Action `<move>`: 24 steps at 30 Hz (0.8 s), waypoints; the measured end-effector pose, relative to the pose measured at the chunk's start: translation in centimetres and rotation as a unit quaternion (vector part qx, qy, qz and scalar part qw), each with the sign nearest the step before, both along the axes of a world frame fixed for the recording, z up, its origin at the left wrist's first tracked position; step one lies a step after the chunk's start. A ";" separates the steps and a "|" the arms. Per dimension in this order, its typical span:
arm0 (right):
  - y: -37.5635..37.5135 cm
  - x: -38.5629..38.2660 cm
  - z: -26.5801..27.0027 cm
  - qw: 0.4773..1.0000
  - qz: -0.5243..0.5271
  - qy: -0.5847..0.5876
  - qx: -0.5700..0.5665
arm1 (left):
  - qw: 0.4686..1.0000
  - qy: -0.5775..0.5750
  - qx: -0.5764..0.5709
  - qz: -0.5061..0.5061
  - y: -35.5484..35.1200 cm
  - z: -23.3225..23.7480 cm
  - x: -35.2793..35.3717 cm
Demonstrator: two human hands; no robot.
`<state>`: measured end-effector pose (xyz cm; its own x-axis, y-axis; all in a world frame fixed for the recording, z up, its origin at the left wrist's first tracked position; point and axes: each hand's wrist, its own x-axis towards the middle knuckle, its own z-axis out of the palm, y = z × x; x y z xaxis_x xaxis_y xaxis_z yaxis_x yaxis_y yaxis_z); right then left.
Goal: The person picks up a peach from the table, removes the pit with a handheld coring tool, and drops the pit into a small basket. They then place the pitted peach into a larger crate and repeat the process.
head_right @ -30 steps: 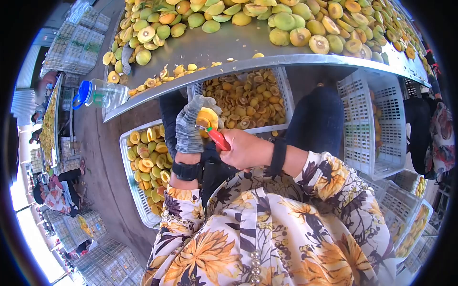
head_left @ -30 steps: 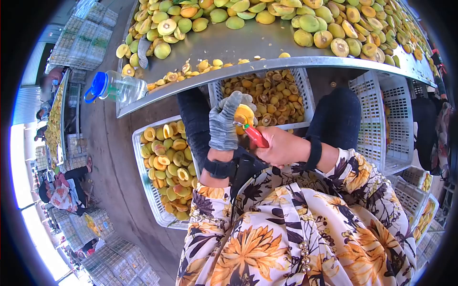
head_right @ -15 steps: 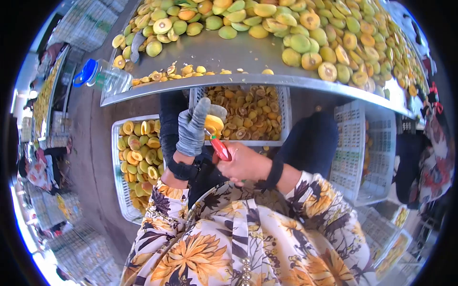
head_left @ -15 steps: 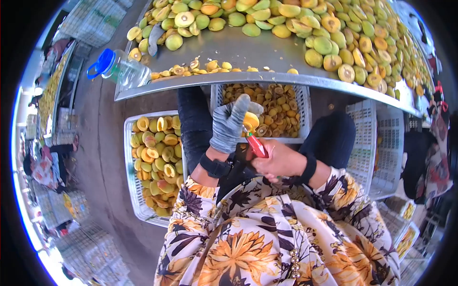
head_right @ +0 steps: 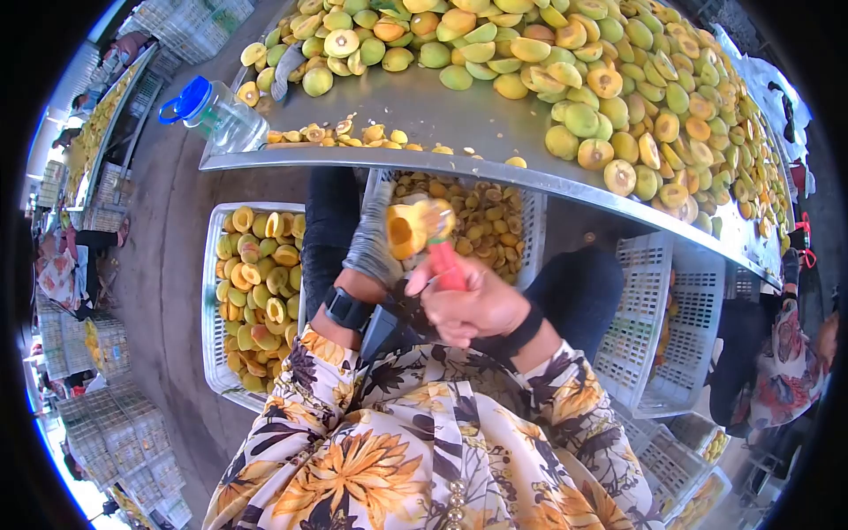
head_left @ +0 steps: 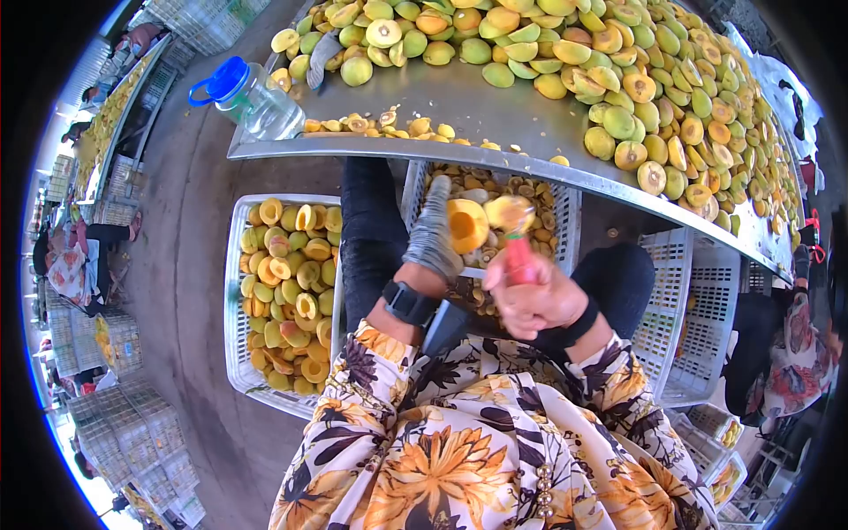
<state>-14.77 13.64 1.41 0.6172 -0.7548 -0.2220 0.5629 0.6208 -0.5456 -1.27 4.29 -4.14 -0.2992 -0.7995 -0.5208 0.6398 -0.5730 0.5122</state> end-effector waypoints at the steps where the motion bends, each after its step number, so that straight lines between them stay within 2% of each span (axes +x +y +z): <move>1: -0.3 -0.6 -0.3 0.999 -0.028 -0.007 -0.044 | 0.993 0.009 0.008 -0.117 -0.7 -0.2 2.2; 3: -1.0 -1.0 -0.2 0.962 -0.040 0.260 -0.075 | 0.995 -0.025 -0.004 -0.096 -0.7 0.2 4.5; 4: -0.9 -1.1 -3.1 0.811 -0.038 0.504 -0.295 | 0.997 -0.040 -0.022 -0.069 -0.4 0.7 5.8; 5: -0.7 -1.3 -6.0 0.553 -0.034 0.690 -0.466 | 0.996 -0.054 -0.043 -0.048 -0.2 1.1 7.4; 6: 0.0 -1.0 -5.1 0.494 0.005 0.771 -0.403 | 0.989 -0.126 -0.073 -0.003 -0.1 -0.7 9.7; 7: 0.3 -1.3 -4.7 0.515 0.002 0.770 -0.377 | 0.956 -0.204 -0.190 0.096 1.1 0.1 10.5; 8: 0.2 -1.5 -4.8 0.549 -0.066 0.734 -0.394 | 0.970 -0.159 -0.162 0.085 0.6 -1.9 14.5; 9: 0.3 -1.4 -5.0 0.580 -0.132 0.692 -0.408 | 0.881 -0.389 -0.268 0.033 0.3 -5.5 19.6; 10: 0.3 -1.4 -4.9 0.598 -0.134 0.677 -0.407 | 0.785 -0.570 -0.241 -0.009 -0.7 -7.8 24.4; 11: 0.3 -1.6 -5.7 0.590 -0.104 0.698 -0.392 | 0.668 -0.721 -0.131 -0.129 -0.4 -2.7 22.7; 12: 0.4 -1.9 -6.2 0.585 -0.085 0.711 -0.381 | 0.445 -0.861 -0.115 -0.218 0.0 -0.7 21.4; 13: 0.2 -2.1 -6.5 0.580 -0.066 0.723 -0.371 | 0.454 -0.852 -0.191 -0.175 -0.5 -2.9 24.1; 14: -0.1 -2.3 -6.9 0.577 -0.079 0.726 -0.365 | 0.504 -0.818 -0.241 -0.137 -1.6 -2.5 23.4; 15: -0.2 -2.4 -7.3 0.612 -0.095 0.693 -0.369 | 0.552 -0.778 -0.284 -0.101 -2.3 -2.1 22.9; 16: -0.3 -2.7 -7.8 0.645 -0.108 0.657 -0.375 | 0.549 -0.777 -0.291 -0.102 -2.8 -0.3 20.4; 18: -0.2 -2.9 -9.0 0.642 -0.100 0.668 -0.362 | 0.661 -0.643 -0.375 -0.097 -4.6 4.6 12.4; 19: 0.0 -2.8 -9.7 0.641 -0.086 0.678 -0.349 | 0.717 -0.584 -0.367 -0.098 -6.6 3.0 10.5; 20: 0.3 -2.7 -10.5 0.625 -0.051 0.704 -0.334 | 0.529 -0.623 -0.562 -0.128 -8.0 3.9 7.5; 21: 0.6 -2.7 -11.4 0.623 -0.063 0.705 -0.332 | 0.590 -0.591 -0.525 -0.165 -8.0 5.8 2.9; 24: 1.7 -2.7 -13.1 0.629 -0.011 0.719 -0.297 | 0.497 -0.554 -0.600 -0.294 -8.1 8.2 -8.7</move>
